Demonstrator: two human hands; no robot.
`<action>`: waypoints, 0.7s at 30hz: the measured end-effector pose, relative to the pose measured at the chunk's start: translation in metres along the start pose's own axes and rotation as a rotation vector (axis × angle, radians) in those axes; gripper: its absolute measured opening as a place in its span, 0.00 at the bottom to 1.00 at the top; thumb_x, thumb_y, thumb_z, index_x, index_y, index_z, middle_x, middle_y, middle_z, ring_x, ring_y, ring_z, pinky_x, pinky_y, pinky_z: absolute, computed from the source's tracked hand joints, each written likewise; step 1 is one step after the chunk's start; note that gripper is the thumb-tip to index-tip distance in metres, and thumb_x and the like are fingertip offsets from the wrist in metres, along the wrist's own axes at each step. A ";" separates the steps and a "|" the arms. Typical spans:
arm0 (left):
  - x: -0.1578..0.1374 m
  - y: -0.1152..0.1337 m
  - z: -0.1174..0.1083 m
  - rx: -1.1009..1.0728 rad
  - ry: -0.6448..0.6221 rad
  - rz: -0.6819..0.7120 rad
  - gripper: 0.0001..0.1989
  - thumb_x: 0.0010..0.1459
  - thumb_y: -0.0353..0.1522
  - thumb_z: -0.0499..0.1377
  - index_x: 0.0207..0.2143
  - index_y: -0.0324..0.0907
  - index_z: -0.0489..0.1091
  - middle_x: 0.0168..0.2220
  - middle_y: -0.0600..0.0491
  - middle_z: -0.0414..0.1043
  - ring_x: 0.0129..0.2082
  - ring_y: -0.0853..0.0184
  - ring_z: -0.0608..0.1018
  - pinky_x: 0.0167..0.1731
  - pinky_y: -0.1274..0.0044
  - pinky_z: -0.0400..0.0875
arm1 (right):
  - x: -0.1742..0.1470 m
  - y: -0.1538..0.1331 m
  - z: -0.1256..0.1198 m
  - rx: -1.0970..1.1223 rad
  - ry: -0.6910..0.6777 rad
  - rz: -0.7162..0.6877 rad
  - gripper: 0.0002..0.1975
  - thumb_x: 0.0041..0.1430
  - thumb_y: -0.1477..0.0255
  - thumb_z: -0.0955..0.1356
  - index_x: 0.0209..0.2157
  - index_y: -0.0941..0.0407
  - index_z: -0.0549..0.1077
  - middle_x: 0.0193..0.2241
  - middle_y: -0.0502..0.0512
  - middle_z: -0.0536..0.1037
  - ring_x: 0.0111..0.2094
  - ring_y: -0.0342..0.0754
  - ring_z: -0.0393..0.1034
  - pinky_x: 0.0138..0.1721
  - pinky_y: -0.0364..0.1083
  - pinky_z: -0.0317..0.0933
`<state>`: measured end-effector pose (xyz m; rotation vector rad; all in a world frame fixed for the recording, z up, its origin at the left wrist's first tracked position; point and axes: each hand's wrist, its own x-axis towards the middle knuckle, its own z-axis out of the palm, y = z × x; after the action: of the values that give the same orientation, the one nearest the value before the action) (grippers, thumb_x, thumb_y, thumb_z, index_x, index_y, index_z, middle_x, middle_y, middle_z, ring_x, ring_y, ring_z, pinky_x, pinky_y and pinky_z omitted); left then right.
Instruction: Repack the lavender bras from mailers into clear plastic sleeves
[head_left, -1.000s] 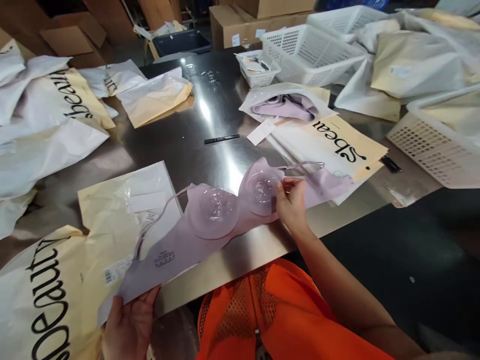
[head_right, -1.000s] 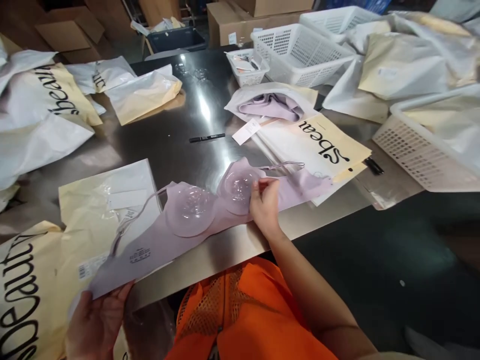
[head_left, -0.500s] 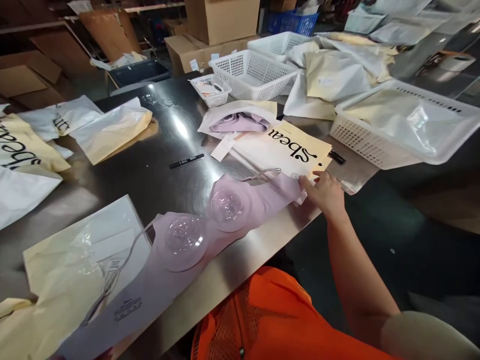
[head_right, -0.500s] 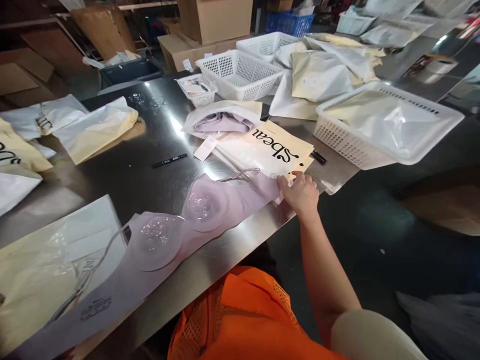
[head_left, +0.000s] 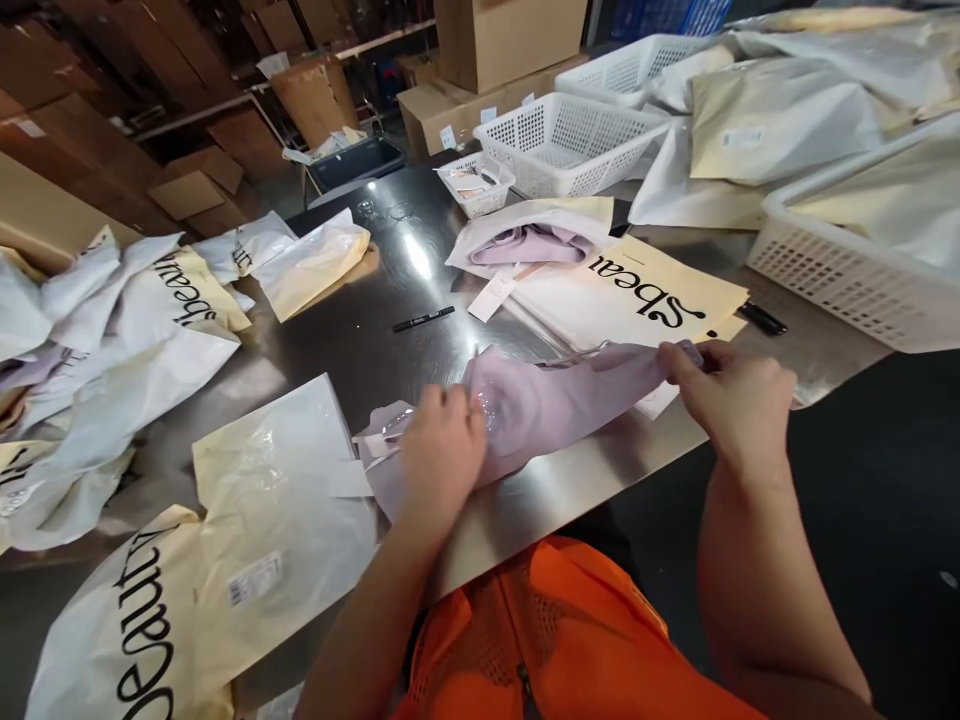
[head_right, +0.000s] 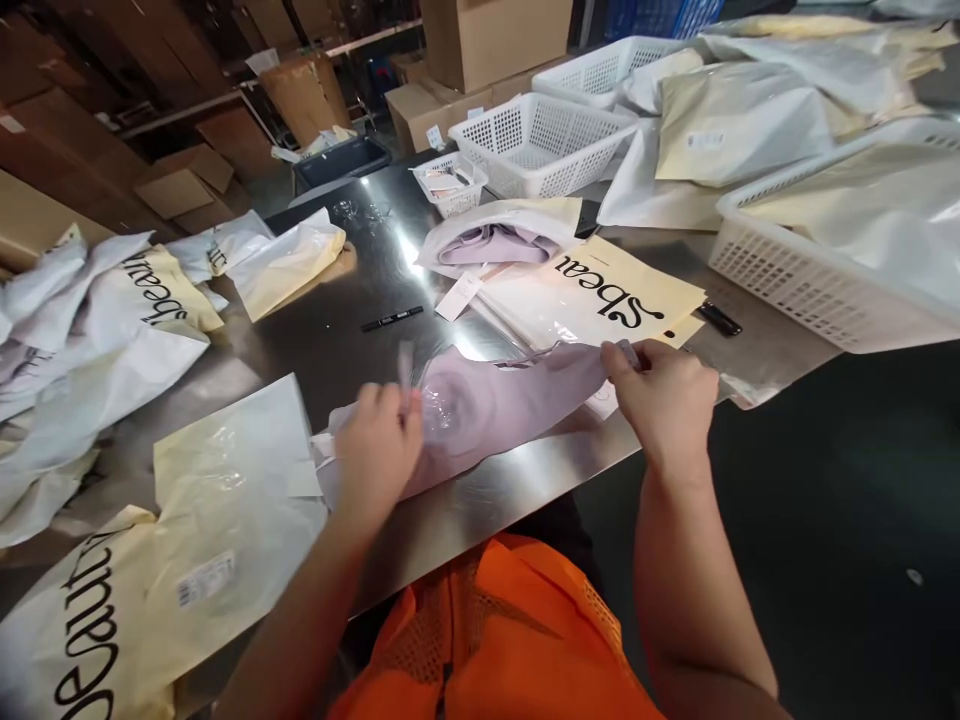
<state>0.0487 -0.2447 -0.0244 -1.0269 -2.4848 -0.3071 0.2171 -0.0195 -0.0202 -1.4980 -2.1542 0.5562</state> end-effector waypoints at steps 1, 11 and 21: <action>-0.004 0.015 0.010 0.017 -0.060 0.061 0.11 0.64 0.34 0.54 0.31 0.41 0.72 0.32 0.47 0.71 0.31 0.60 0.74 0.23 0.74 0.60 | -0.001 -0.006 -0.005 0.052 0.012 -0.024 0.17 0.60 0.58 0.65 0.24 0.55 0.71 0.21 0.54 0.71 0.28 0.51 0.67 0.36 0.49 0.57; -0.075 0.040 0.056 -0.078 -0.188 0.141 0.28 0.63 0.38 0.57 0.60 0.31 0.64 0.60 0.34 0.66 0.58 0.42 0.68 0.54 0.51 0.67 | -0.047 -0.122 -0.008 0.467 -0.128 -0.492 0.12 0.57 0.65 0.69 0.24 0.55 0.65 0.17 0.46 0.70 0.18 0.41 0.63 0.24 0.41 0.52; -0.104 0.024 0.058 -0.215 0.004 0.213 0.20 0.62 0.36 0.57 0.51 0.30 0.72 0.51 0.39 0.75 0.52 0.52 0.76 0.55 0.62 0.72 | -0.064 -0.209 0.092 -0.019 -1.101 -1.013 0.15 0.60 0.57 0.67 0.33 0.56 0.75 0.31 0.53 0.78 0.33 0.47 0.72 0.31 0.42 0.57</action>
<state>0.1134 -0.2712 -0.1234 -1.3632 -2.3489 -0.5166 0.0252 -0.1549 0.0142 0.2084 -3.2388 1.0637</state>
